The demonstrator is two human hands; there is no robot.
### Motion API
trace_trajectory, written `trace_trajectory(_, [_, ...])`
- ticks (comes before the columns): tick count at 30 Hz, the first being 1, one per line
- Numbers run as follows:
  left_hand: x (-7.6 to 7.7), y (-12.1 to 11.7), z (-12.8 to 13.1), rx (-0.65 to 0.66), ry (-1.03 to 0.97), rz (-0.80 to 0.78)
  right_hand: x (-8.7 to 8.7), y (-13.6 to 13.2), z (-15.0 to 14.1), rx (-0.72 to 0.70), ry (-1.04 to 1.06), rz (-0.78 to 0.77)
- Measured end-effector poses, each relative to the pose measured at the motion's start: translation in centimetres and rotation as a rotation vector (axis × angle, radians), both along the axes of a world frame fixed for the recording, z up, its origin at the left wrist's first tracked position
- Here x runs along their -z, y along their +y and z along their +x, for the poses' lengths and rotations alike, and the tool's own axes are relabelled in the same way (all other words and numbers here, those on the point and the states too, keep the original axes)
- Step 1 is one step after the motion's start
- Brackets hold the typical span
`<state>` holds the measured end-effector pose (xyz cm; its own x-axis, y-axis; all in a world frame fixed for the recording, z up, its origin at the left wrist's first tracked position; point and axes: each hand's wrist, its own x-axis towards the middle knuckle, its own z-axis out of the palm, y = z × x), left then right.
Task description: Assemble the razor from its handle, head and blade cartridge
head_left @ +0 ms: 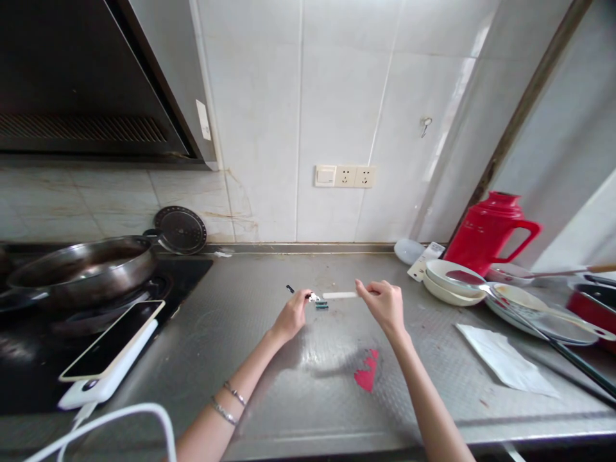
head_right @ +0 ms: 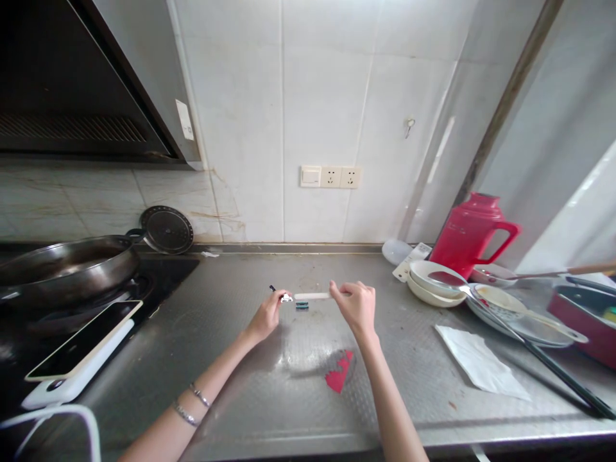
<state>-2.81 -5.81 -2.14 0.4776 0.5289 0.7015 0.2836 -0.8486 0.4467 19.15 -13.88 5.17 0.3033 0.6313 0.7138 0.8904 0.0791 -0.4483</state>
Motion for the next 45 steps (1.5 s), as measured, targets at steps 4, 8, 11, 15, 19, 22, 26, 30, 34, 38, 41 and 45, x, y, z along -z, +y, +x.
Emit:
trace_trajectory(4, [0.2,-0.2,0.0,0.010,0.026,0.001,-0.4,0.2,-1.6,-0.048,-0.010,0.003])
trace_trajectory(8, [0.0,-0.4,-0.1,0.017,0.003,0.008,-0.6,0.5,-2.2,-0.057,-0.056,-0.035])
trace_trajectory(11, [-0.4,-0.3,-0.1,-0.007,-0.064,-0.014,0.0,0.5,-0.3,0.022,-0.066,-0.057])
trace_trajectory(15, [-0.7,-0.2,-0.1,-0.054,-0.157,-0.102,1.5,0.6,2.0,0.097,0.016,-0.123])
trace_trajectory(19, [-0.9,-0.5,0.3,-0.069,-0.206,-0.195,2.3,1.5,1.4,0.008,0.164,-0.195])
trace_trajectory(22, [-0.9,-0.9,0.5,-0.066,-0.232,-0.246,2.1,2.4,0.4,-0.093,0.273,-0.238])
trace_trajectory(26, [-0.8,-0.9,0.7,-0.055,-0.251,-0.274,1.9,3.2,-0.7,-0.244,0.388,-0.250])
trace_trajectory(30, [-0.5,-0.6,0.7,-0.064,-0.243,-0.309,2.8,2.4,-2.6,-0.496,0.711,-0.235])
trace_trajectory(34, [-0.5,-0.6,1.0,-0.048,-0.228,-0.364,3.8,-0.9,-5.9,-0.715,1.165,-0.336])
trace_trajectory(38, [-0.6,-0.9,1.3,-0.034,-0.218,-0.418,3.2,-4.2,-8.9,-0.826,1.431,-0.418])
trace_trajectory(41, [-0.6,-1.2,1.3,-0.044,-0.208,-0.438,2.7,-4.9,-10.3,-0.876,1.516,-0.456])
trace_trajectory(45, [-0.4,-1.3,1.4,-0.079,-0.213,-0.459,3.8,-4.8,-11.9,-0.834,1.588,-0.447])
